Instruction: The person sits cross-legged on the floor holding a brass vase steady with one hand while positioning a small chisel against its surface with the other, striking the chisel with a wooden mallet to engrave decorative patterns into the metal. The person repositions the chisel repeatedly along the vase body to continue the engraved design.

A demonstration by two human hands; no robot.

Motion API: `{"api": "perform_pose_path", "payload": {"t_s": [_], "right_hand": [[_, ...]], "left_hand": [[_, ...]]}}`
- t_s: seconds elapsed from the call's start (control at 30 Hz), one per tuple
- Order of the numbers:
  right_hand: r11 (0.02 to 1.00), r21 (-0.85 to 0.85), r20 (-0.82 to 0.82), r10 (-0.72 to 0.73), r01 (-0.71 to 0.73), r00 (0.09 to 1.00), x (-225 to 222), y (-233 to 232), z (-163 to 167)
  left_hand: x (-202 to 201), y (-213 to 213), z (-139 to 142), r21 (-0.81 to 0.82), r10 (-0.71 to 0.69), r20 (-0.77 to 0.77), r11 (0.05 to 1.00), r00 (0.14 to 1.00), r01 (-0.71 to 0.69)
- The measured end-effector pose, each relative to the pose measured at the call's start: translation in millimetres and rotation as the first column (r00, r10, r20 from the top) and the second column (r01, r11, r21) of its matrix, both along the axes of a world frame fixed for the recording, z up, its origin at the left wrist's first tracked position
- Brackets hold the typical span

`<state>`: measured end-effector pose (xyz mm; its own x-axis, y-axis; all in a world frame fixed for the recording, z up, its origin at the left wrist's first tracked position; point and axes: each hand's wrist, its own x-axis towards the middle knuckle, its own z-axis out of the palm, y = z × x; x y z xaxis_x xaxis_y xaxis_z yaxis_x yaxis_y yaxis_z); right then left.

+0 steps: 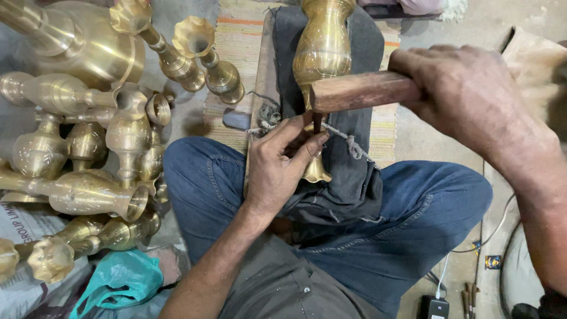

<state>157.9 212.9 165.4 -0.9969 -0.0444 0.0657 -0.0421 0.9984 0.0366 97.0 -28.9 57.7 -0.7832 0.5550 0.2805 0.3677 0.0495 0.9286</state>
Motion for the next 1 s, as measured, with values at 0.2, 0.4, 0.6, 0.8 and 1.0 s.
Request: {"api": "perform_pose_path", "payload": {"t_s": [0.2,0.4,0.6,0.8,1.0], "right_hand": [[0.987,-0.157,-0.099,-0.031,0.015,0.995,3,4,-6],[0.935,-0.330,-0.017,-0.147,0.133,0.989,6,2,-10],[0.960,-0.260,-0.006,-0.111,0.106,0.994,5,1,-10],[0.940,-0.275,0.026,-0.203,0.202,0.979,5,2,-7],[0.968,-0.227,-0.041,-0.119,0.107,0.992,4,-1,-11]], "left_hand": [[-1,-2,6,-0.056,0.001,0.045,0.998,0.999,0.002],[0,0,5,-0.029,0.009,0.074,1.000,0.997,-0.007],[0,-2,4,-0.057,0.036,-0.030,0.998,0.999,-0.037],[-2,-3,4,0.001,-0.025,0.093,1.000,0.995,0.025],[-3,-3,1,-0.038,0.009,0.057,0.999,0.998,-0.007]]}}
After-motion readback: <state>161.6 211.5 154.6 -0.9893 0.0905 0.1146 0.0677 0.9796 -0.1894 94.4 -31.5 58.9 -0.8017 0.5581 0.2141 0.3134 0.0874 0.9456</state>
